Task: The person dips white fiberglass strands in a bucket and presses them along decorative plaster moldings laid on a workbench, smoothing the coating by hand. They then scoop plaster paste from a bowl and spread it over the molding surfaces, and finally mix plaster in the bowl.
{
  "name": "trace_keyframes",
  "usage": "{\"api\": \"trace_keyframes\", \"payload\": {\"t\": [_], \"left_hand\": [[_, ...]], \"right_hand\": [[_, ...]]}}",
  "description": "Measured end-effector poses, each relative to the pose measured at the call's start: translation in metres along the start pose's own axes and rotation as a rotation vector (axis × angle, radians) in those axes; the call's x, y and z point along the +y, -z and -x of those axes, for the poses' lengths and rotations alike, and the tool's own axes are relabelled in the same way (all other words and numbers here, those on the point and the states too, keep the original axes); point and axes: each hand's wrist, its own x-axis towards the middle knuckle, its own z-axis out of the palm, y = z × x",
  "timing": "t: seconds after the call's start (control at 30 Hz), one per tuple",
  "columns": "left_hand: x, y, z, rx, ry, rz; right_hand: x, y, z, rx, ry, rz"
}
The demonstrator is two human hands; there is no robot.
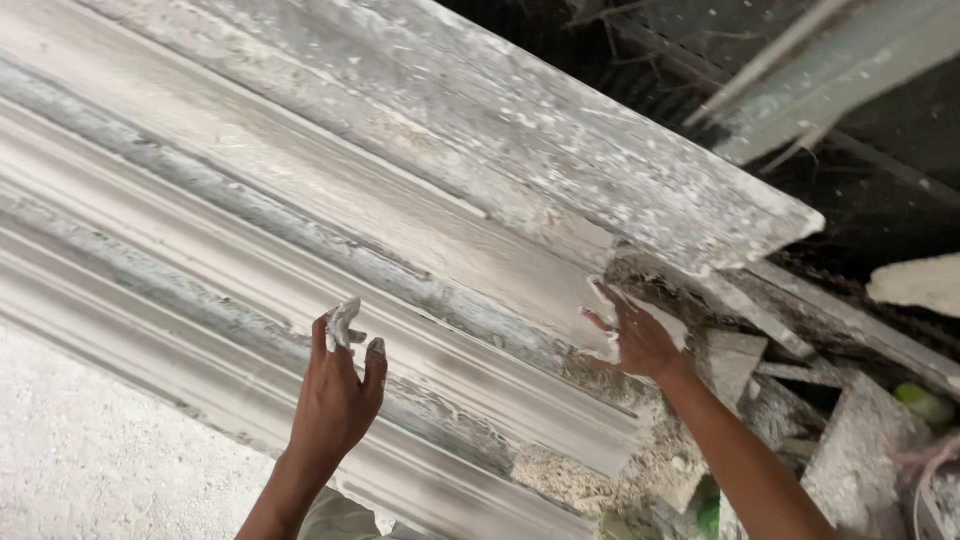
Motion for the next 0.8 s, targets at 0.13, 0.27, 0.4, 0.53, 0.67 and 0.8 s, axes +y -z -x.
{"api": "trace_keyframes", "payload": {"t": [0.13,0.27,0.4,0.53,0.67,0.8], "left_hand": [[-0.031,0.028,-0.006,-0.046,0.190,0.049],[-0.082,0.066,-0.008,0.058,0.061,-0.076],[-0.151,0.117,-0.009,0.176,0.040,0.034],[-0.245,0.176,-0.029,0.217,0.120,0.180],[-0.356,0.252,-0.083,0.113,0.157,0.146],[-0.443,0.357,-0.126,0.276,0.007,0.052]], "right_hand": [[-0.055,0.032,-0.069,0.247,0.116,-0.050],[-0.120,0.079,-0.150,0.372,0.178,-0.071],[-0.184,0.129,-0.233,0.552,0.250,-0.046],[-0.258,0.183,-0.324,0.501,0.243,-0.021],[-0.345,0.250,-0.442,0.371,0.057,-0.187],[-0.438,0.315,-0.556,0.446,0.160,-0.057]]}}
